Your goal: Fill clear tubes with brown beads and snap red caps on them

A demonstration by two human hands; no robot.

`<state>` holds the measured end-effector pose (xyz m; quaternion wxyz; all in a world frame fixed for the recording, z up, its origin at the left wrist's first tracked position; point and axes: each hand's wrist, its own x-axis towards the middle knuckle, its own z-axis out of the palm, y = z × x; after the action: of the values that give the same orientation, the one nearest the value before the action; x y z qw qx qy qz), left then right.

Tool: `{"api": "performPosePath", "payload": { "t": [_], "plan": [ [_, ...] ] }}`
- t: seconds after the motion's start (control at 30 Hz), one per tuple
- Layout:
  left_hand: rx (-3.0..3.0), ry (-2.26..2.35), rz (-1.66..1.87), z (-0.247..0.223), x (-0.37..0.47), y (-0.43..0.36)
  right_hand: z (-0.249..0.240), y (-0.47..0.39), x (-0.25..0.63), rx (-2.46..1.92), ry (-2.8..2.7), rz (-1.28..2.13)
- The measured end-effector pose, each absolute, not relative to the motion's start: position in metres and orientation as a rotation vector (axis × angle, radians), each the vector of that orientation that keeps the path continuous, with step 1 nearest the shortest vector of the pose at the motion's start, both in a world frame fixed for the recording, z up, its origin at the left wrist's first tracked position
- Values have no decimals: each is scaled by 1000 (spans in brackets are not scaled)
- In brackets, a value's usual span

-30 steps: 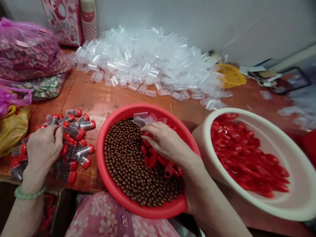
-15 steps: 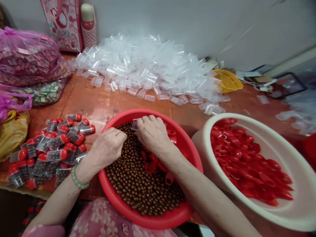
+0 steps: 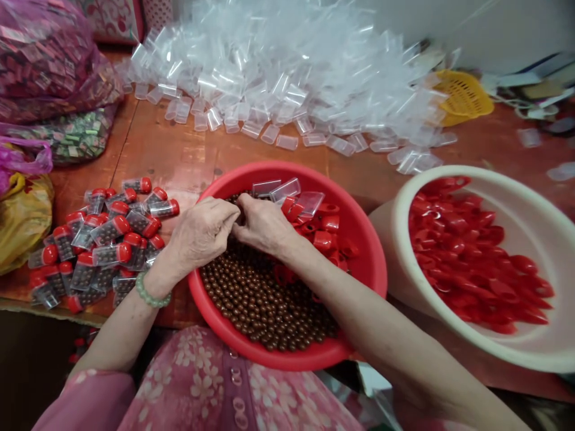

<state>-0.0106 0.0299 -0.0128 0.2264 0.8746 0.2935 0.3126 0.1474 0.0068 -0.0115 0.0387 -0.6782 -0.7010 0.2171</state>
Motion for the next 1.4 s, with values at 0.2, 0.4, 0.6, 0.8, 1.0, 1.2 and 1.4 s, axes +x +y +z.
{"api": "performPosePath", "payload": {
  "t": [0.2, 0.4, 0.6, 0.8, 1.0, 1.2, 1.4],
  "plan": [
    [2422, 813, 821, -16, -10, 31, -24, -9, 142, -1958, -2113, 1252],
    [2515, 585, 362, 5, -20, 24, -35, -17, 149, -1799, -1922, 1775],
    [2496, 359, 14, 21, -29, 10, -38, -24, 153, -1575, -1178, 2348],
    [2549, 401, 62, 9, -26, 2, -41, -30, 154, -1425, -956, 2396],
    [2326, 422, 277, 9, -25, 5, -33, -36, 163, -1377, -997, 2246],
    [1907, 541, 541, 15, -23, 12, 6, -37, 191, -1476, -1694, 1557],
    [1521, 653, 519, 20, -16, 1, 36, -70, 224, -1744, -1904, 1204]
  ]
}}
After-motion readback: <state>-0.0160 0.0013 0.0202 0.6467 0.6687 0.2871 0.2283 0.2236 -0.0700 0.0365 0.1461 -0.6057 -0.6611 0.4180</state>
